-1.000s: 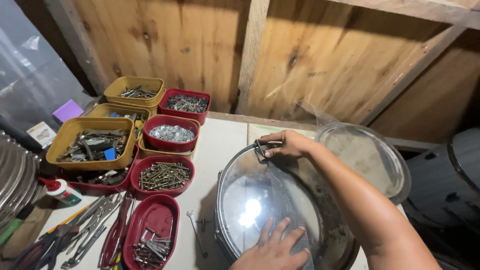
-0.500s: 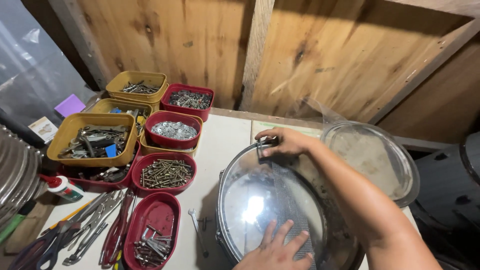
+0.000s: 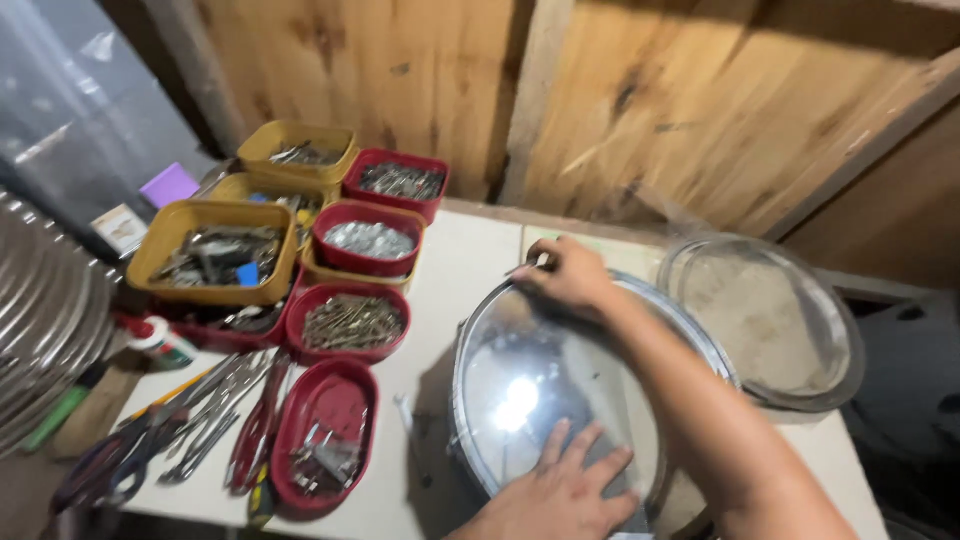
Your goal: Assembling a snare drum by installing the head and hoop, then tightening tension rods with a drum key and testing with drumsticks.
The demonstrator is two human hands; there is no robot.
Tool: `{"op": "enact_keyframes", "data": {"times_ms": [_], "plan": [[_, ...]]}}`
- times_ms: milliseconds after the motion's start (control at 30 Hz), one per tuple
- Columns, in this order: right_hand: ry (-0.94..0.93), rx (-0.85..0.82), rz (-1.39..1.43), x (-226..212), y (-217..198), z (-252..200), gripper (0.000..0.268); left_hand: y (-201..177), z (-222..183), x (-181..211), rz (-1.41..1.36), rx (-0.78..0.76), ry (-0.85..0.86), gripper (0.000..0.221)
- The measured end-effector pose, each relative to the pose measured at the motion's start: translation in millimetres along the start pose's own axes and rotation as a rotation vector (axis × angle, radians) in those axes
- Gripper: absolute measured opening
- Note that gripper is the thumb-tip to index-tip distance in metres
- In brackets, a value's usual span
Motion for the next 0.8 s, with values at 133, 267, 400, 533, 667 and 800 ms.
{"op": "enact_keyframes", "data": {"times_ms": [133, 267, 400, 533, 667, 800], "plan": [[-0.364, -0.066, 0.177, 36.3, -1.7, 20.8, 0.024, -0.1, 4.1, 2.0, -0.035, -0.057, -0.043, 0.04], [-0.362, -0.042, 0.215, 12.9, -29.8, 32.0, 0.024, 9.2, 4.6, 1.7, -0.022, -0.053, -0.048, 0.039], [-0.536, -0.019, 0.054, -49.0, -67.6, 30.2, 0.019, -13.1, 8.2, 6.0, -0.043, -0.103, -0.088, 0.035], [-0.609, -0.179, -0.181, -131.0, -7.9, 8.8, 0.038, -0.3, 8.9, 2.9, -0.059, -0.365, -0.138, 0.039], [-0.699, -0.459, -0.269, -188.0, 92.4, -18.0, 0.019, -13.0, 2.8, 4.0, -0.049, -0.02, -0.087, 0.039], [-0.799, -0.419, -0.23, -216.7, 135.4, -20.6, 0.019, -21.6, -3.7, 4.0, 0.015, 0.256, 0.036, 0.021]]}}
Point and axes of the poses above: each hand's wrist, its own z-axis towards the middle knuckle, its own y-axis out of the palm, x = y × z, the point moved 2 cm from there along z, towards the middle knuckle, and after that the axes turned 3 degrees about -y, right-handed, at the moved point
